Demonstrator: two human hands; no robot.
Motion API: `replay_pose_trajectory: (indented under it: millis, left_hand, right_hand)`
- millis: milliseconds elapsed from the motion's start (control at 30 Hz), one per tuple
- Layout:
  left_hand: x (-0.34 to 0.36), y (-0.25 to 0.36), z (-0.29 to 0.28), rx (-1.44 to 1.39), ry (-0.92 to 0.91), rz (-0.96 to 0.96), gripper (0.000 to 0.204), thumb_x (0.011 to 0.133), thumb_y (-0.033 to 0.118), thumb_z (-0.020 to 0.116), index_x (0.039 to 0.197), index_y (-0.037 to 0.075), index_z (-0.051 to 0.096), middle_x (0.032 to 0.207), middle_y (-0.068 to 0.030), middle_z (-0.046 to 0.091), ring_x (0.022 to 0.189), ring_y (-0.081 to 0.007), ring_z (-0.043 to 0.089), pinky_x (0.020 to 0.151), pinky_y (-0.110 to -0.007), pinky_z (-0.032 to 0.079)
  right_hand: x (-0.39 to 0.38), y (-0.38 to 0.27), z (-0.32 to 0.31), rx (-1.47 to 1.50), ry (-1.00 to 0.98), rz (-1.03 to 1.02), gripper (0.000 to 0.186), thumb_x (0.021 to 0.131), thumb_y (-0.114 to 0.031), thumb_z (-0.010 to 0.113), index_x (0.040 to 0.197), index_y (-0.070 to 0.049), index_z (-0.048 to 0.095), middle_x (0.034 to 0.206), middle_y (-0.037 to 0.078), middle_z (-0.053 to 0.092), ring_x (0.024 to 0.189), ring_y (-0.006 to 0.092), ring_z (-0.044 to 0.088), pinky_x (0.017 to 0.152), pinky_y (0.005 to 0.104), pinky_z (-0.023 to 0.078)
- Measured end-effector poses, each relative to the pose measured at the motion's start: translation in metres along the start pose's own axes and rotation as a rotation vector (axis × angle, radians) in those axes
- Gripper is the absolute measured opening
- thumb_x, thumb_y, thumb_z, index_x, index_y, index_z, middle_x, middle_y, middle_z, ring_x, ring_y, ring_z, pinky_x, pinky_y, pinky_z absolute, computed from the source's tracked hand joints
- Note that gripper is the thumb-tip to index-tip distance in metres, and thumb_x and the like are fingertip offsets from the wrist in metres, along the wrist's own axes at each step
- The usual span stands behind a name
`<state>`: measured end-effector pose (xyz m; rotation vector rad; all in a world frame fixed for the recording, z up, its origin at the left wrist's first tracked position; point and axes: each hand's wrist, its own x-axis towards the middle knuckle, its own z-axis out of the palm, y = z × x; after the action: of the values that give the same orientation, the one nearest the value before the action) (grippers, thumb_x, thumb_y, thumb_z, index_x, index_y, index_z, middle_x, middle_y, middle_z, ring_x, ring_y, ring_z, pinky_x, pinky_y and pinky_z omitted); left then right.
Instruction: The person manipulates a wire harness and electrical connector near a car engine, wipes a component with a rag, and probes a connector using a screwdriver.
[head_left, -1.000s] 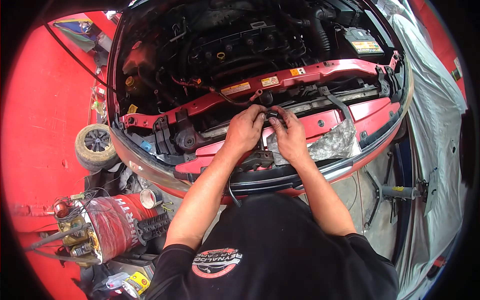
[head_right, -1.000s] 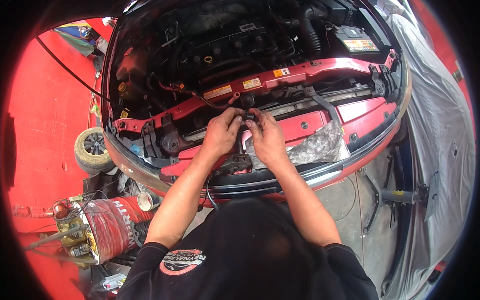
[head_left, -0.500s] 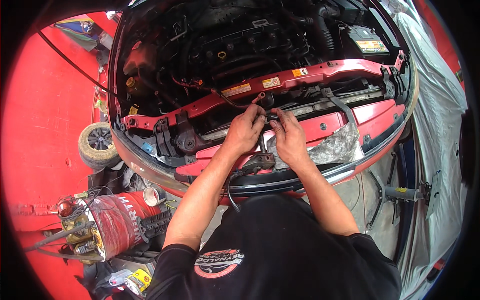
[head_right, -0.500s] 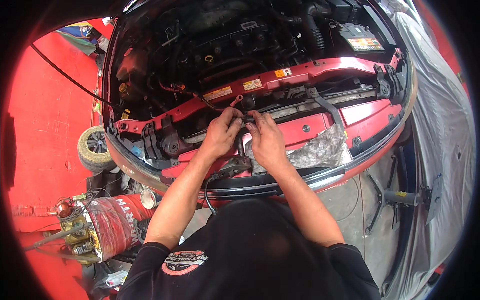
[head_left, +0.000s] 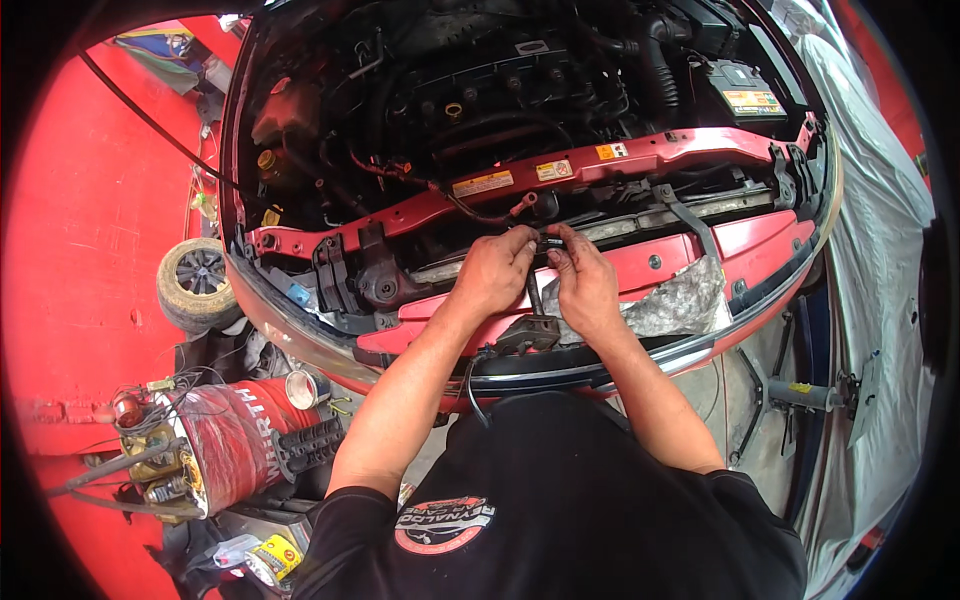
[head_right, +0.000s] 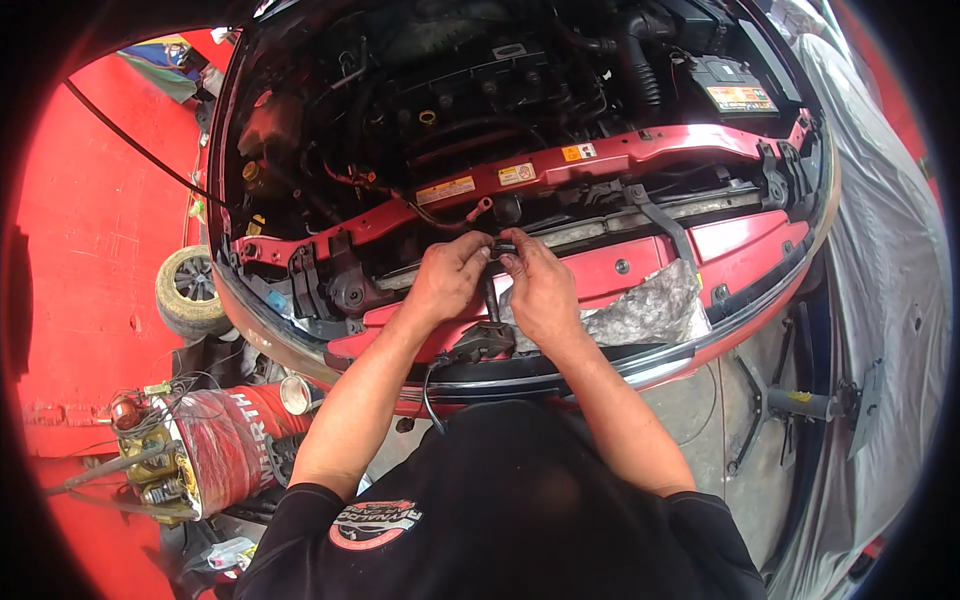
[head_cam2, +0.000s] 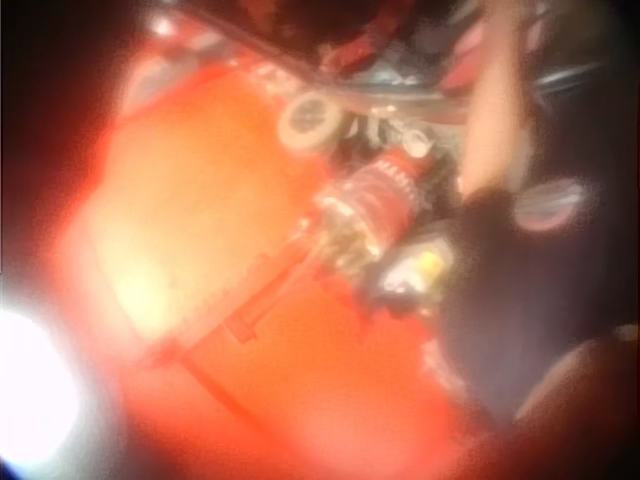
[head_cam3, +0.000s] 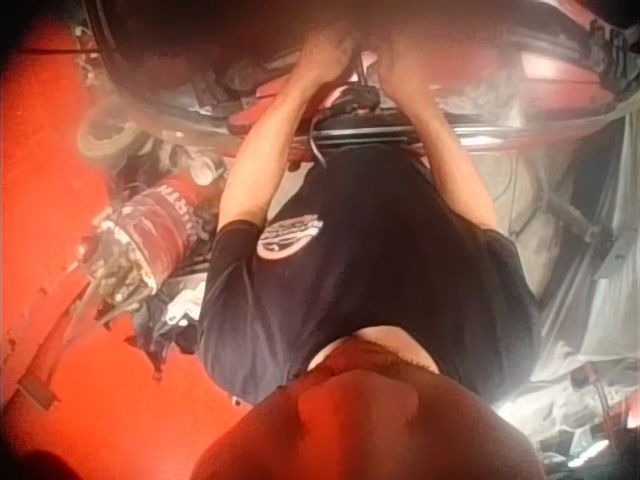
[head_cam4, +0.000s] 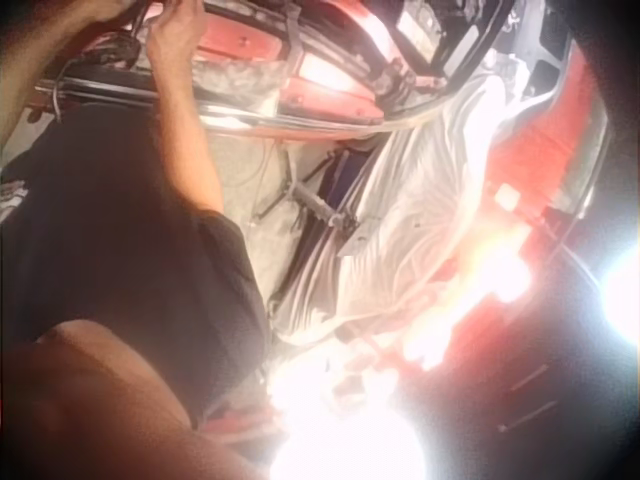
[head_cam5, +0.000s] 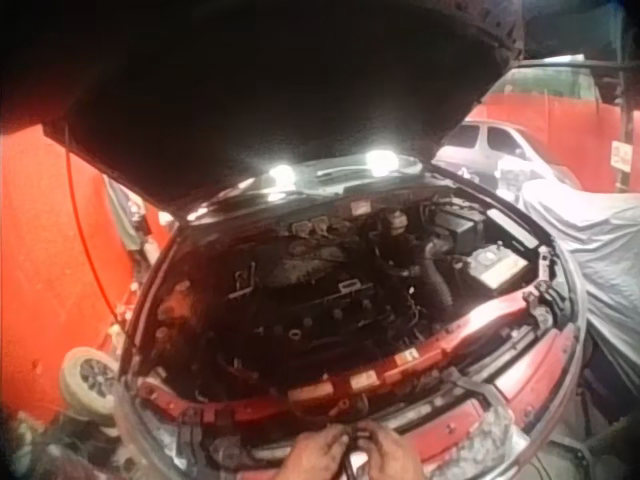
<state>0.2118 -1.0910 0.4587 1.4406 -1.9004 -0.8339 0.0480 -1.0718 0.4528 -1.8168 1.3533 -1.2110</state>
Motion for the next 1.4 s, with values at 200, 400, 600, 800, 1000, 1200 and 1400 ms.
replay_pose_trajectory:
  millis: [200,400,600,800,1000,1200,1400]
  left_hand:
    - [-0.001,0.002,0.003,0.092,0.028,0.027,0.017,0.091,0.014,0.056,0.098,0.000,0.062,0.083,-0.0239,0.063,0.084,-0.0423,0.064,0.070,-0.047,0.049]
    - [0.007,-0.001,0.000,0.114,0.030,0.088,0.015,0.089,0.015,0.055,0.093,0.001,0.060,0.080,-0.0248,0.062,0.081,-0.0442,0.062,0.068,-0.049,0.048]
    - [-0.010,-0.005,0.005,-0.295,0.103,0.002,0.023,0.091,0.008,0.055,0.111,-0.001,0.063,0.091,-0.0127,0.069,0.086,-0.0250,0.068,0.075,-0.036,0.053]
    - [-0.034,0.012,-0.021,-0.633,0.161,-0.155,0.026,0.089,-0.002,0.045,0.106,-0.004,0.065,0.093,-0.0050,0.068,0.085,-0.0091,0.059,0.075,-0.024,0.049]
    - [-0.045,0.018,-0.019,-0.647,0.234,-0.159,0.031,0.085,-0.005,0.043,0.106,-0.004,0.065,0.094,-0.0048,0.069,0.085,-0.0091,0.060,0.074,-0.024,0.049]
    - [-0.046,0.011,-0.005,-0.612,0.261,-0.162,0.025,0.093,0.001,0.050,0.114,-0.004,0.064,0.099,-0.0073,0.070,0.091,-0.0118,0.063,0.080,-0.026,0.050]
    - [-0.044,0.010,0.001,-0.580,0.282,-0.174,0.024,0.096,0.007,0.056,0.115,-0.005,0.064,0.100,-0.0089,0.070,0.092,-0.0123,0.063,0.081,-0.027,0.050]
  right_hand:
    - [0.000,0.003,0.001,-0.041,-0.049,-0.043,0.029,0.089,-0.005,0.060,0.117,0.000,0.061,0.102,0.019,0.065,0.095,0.0376,0.064,0.079,0.0433,0.051]
    - [0.010,0.006,-0.002,-0.081,-0.075,-0.160,0.028,0.088,-0.004,0.060,0.116,0.001,0.061,0.099,0.020,0.063,0.092,0.0385,0.062,0.078,0.0437,0.050]
    - [0.001,-0.008,0.000,0.114,-0.027,-0.110,0.038,0.084,-0.010,0.072,0.119,0.000,0.061,0.096,0.013,0.062,0.081,0.0239,0.062,0.072,0.0332,0.050]
    - [0.019,-0.041,0.016,0.173,0.028,-0.337,0.040,0.078,-0.016,0.080,0.111,0.002,0.066,0.088,0.010,0.061,0.064,0.0178,0.058,0.058,0.0292,0.049]
    - [0.021,-0.047,0.017,0.161,-0.020,-0.398,0.042,0.075,-0.016,0.081,0.111,0.002,0.067,0.087,0.009,0.060,0.061,0.0142,0.056,0.054,0.0278,0.047]
    - [0.012,-0.037,0.011,0.161,-0.050,-0.341,0.042,0.077,-0.018,0.080,0.113,0.000,0.067,0.090,0.008,0.060,0.060,0.0123,0.053,0.054,0.0270,0.045]
    - [0.009,-0.031,0.009,0.187,-0.056,-0.311,0.042,0.078,-0.019,0.080,0.114,-0.002,0.067,0.090,0.007,0.060,0.059,0.0110,0.052,0.054,0.0260,0.044]
